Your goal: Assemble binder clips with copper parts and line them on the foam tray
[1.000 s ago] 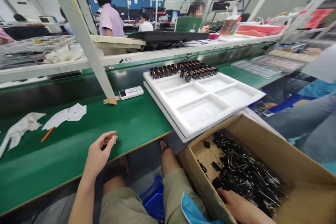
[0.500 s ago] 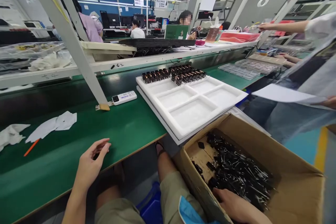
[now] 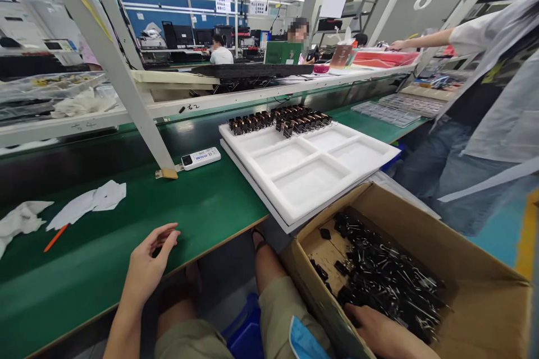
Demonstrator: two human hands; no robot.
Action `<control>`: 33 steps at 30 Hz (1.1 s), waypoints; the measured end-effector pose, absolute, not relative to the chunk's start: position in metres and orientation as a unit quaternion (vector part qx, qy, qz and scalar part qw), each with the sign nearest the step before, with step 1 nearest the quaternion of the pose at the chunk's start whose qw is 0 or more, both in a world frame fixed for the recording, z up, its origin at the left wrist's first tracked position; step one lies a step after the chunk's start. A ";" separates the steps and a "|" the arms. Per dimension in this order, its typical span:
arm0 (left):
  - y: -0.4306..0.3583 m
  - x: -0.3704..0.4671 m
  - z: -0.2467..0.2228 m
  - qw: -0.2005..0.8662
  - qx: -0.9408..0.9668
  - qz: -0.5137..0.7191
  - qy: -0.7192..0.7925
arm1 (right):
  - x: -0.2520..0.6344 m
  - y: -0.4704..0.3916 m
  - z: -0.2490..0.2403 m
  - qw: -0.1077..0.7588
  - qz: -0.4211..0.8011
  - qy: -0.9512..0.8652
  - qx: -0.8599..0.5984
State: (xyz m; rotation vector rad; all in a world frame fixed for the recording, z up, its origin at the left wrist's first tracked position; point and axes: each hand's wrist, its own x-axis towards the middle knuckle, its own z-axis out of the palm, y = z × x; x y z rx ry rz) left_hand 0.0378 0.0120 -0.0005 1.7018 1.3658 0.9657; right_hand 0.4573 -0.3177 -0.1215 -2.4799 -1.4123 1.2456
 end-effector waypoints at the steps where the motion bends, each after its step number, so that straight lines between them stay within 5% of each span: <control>1: 0.012 0.038 -0.001 0.368 0.664 0.376 0.532 | 0.457 -0.318 -0.122 0.016 0.401 -0.452 -0.797; 33: 0.011 0.039 -0.003 0.392 0.650 0.375 0.533 | 0.450 -0.313 -0.104 -0.006 0.392 -0.463 -0.795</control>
